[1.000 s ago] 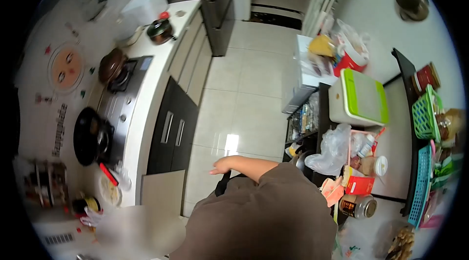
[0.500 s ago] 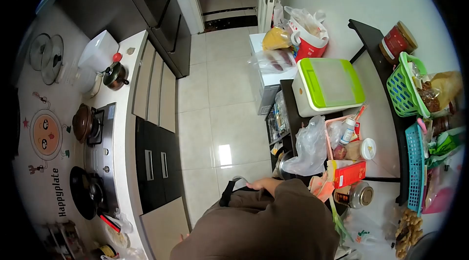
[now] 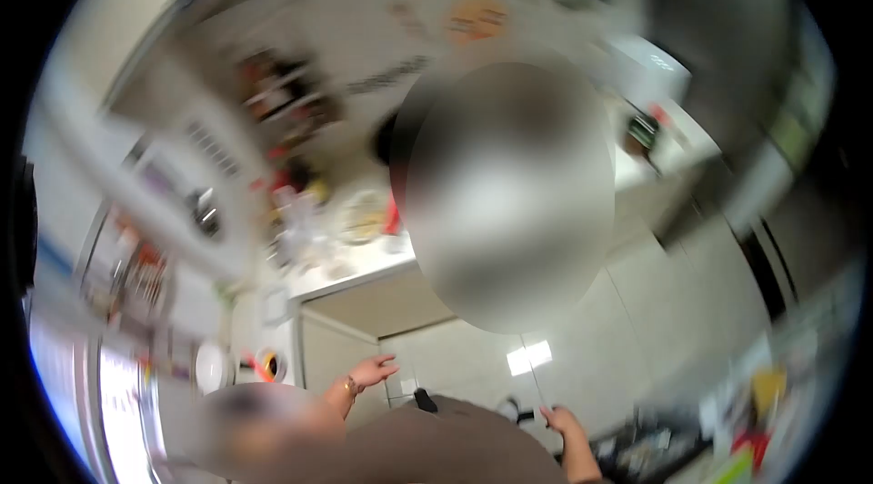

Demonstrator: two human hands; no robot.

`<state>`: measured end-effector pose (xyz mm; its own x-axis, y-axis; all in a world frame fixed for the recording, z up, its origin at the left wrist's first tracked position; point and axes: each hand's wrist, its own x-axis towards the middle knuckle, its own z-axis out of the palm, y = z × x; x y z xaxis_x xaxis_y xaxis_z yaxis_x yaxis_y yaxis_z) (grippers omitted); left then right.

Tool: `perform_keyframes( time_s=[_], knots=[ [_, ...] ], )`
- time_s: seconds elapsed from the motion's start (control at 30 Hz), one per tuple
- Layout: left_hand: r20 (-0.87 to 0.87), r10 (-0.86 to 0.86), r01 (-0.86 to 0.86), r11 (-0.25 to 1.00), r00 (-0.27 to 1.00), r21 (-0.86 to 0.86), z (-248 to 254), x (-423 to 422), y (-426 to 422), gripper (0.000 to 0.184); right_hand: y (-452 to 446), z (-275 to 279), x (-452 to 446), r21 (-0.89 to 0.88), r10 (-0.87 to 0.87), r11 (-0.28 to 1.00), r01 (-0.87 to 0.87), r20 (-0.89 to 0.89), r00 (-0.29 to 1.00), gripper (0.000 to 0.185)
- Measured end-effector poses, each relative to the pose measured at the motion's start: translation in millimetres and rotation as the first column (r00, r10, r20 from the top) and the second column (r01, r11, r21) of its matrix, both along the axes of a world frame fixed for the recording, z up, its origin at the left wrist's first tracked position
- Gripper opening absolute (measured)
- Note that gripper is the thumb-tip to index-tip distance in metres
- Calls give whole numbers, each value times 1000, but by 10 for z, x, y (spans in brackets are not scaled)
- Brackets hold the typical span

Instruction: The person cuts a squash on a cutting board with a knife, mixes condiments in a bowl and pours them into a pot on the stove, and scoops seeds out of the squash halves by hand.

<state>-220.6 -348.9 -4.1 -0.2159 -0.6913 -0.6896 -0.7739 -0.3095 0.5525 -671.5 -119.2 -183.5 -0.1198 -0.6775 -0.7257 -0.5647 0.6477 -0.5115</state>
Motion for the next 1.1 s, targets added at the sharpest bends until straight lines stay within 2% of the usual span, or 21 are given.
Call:
perform_keyframes(
  time_s=[0.07,0.13,0.17,0.2,0.23,0.27,0.33,0.37,0.4,0.43,0.53,0.57,0.6,0.7,0.77,0.87,0.9,1.0,1.07,1.1],
  knots=[
    [-58,-30,19,983,998,-184,586,163,-279,67,-605,155,-70,-99,212,966,-239,-226,951,83],
    [60,13,18,868,998,-496,1207,568,-537,66,-1388,1113,133,-126,334,933,-338,-54,941,76],
    [87,48,22,752,995,-659,1591,798,-733,62,-1734,1581,349,-123,362,927,-355,40,931,73],
    [123,169,-23,671,978,-741,2131,950,-823,59,-2041,1918,533,-225,450,877,-425,75,890,71],
    [112,188,7,486,976,-874,2372,1283,-1043,58,-2339,2241,727,-325,531,818,-475,108,841,68],
    [180,283,50,411,942,-910,2905,1359,-1132,56,-2592,2592,917,-423,598,756,-500,137,790,66],
    [166,292,162,36,942,-986,3565,1751,-1539,52,-2975,3538,1356,-581,767,553,-598,75,637,62],
    [160,283,187,-70,946,-980,3940,1850,-1702,50,-3119,3906,1545,-619,810,481,-620,44,585,62],
    [158,266,207,-169,951,-964,4306,1904,-1872,48,-3235,4257,1738,-650,844,415,-636,14,536,62],
    [175,275,248,-258,945,-934,4637,1919,-2071,47,-3367,4609,1914,-649,867,309,-695,-109,486,61],
    [189,250,287,-450,950,-846,5446,1707,-2631,46,-3717,5174,2325,-694,832,56,-718,-366,418,59],
    [191,290,312,-464,938,-829,5644,1625,-2849,47,-3759,5387,2453,-645,807,55,-762,-421,415,58],
    [190,326,335,-481,926,-810,5830,1524,-3052,48,-3838,5482,2538,-638,781,-23,-770,-492,384,56],
    [160,468,358,-371,869,-857,6201,1194,-3483,54,-4031,5826,2747,-488,700,-111,-866,-656,281,55],
    [130,505,303,-276,853,-912,6329,1046,-3713,58,-4156,6031,2784,-380,640,-146,-913,-741,205,55],
    [147,576,281,-151,804,-948,6374,940,-3959,62,-4571,6173,2716,-293,627,-201,-935,-772,107,54],
    [149,606,293,-147,782,-945,6393,928,-4014,62,-4642,6306,2733,-258,639,-167,-951,-764,95,53],
    [189,643,342,-122,742,-932,6558,927,-4080,57,-5023,6487,2708,-300,553,-306,-904,-829,88,53],
    [240,669,414,-112,704,-903,6589,983,-4175,53,-5158,6709,2846,-243,555,-254,-936,-829,65,53],
    [223,663,408,-136,715,-903,6615,1016,-4209,48,-5257,6751,2918,-251,544,-306,-918,-838,48,53]
  ],
)
